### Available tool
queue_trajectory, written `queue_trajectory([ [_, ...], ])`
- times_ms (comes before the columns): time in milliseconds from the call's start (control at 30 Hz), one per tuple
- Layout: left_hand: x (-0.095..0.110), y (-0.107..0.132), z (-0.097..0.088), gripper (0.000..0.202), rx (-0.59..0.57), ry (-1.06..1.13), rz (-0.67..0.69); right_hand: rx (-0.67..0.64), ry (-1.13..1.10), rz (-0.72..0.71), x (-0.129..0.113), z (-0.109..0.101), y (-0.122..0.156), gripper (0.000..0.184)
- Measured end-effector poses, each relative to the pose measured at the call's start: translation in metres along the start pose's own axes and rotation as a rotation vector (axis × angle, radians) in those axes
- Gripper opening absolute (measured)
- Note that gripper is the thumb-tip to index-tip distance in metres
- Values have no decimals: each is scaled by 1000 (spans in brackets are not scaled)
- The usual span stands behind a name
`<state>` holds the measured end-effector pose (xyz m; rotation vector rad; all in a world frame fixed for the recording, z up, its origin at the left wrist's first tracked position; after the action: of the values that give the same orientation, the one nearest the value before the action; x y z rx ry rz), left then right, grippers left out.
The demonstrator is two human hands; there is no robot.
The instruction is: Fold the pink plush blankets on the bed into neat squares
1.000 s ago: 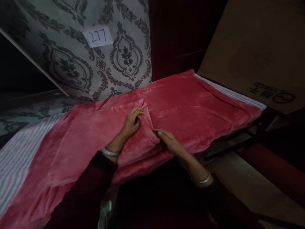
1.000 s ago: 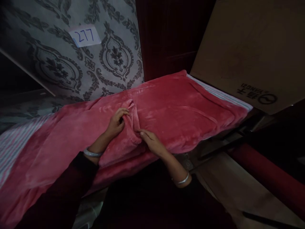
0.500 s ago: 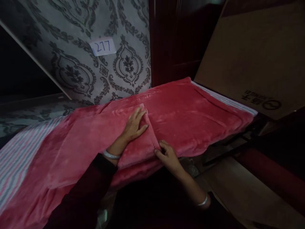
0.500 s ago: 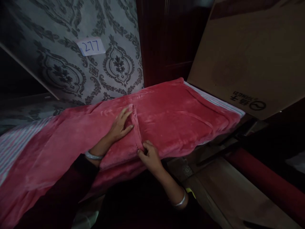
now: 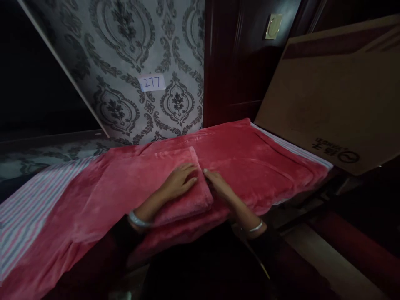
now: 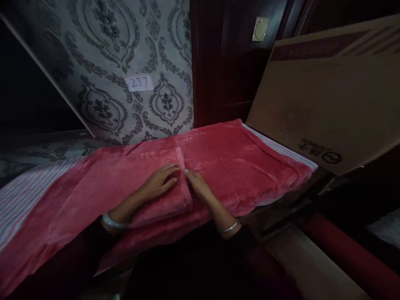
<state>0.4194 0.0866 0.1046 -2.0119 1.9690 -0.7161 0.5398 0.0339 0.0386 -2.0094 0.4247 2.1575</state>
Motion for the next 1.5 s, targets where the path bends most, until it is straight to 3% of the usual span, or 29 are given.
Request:
queue_trajectory([
  [133, 39, 38, -14, 48, -40, 1, 1, -20, 43, 30, -3, 2, -7, 43],
  [333, 50, 87, -14, 62, -78, -31, -41, -30, 195, 29, 8, -7, 14, 39],
  [400, 49, 91, -10, 62, -63, -77, -37, -32, 239, 10, 5, -6, 19, 39],
  [500, 49, 88, -7, 46, -17, -166, -45, -66, 196, -54, -9, 5, 22, 49],
  [600, 54, 83, -13, 34, 97, -272, -66, -10, 136, -264, -33, 11, 25, 51],
  [667, 59, 83, -14, 33, 134, -343, -82, 79, 143, -360, -36, 6, 28, 52],
  [800, 70, 88, 6, 30, -12, -336, -46, 98, 169, -146, 11, -9, 25, 57],
  [867, 75, 93, 9, 36, -19, -325, -25, 53, 151, -45, 31, -13, 27, 62],
  [1067, 76, 127, -21, 43, 81, -363, -6, 85, 25, 38, 28, -19, 31, 69],
  [1167, 44, 163, -60, 39, 148, -413, -182, 108, -2, 47, 19, -16, 24, 69],
  [1333, -27, 259, -136, 45, 319, -435, -763, 83, -48, 32, 13, -6, 11, 72],
  [1433, -46, 304, -147, 56, 413, -209, -1026, 63, -65, 59, 16, 1, 6, 72],
  [1500, -47, 317, -144, 64, 471, -57, -1127, 69, -67, 89, 17, 4, 6, 70],
])
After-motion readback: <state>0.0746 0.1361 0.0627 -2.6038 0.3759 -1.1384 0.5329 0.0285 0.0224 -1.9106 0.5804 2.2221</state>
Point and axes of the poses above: each hand's wrist, its own y-axis away from the middle knuckle, its own z-axis out of the palm, x = y × z, the point moved 9 cm from there along -y, towards the middle knuckle, and after that the axes turned 9 degrees about z, right-handed, at the moved point
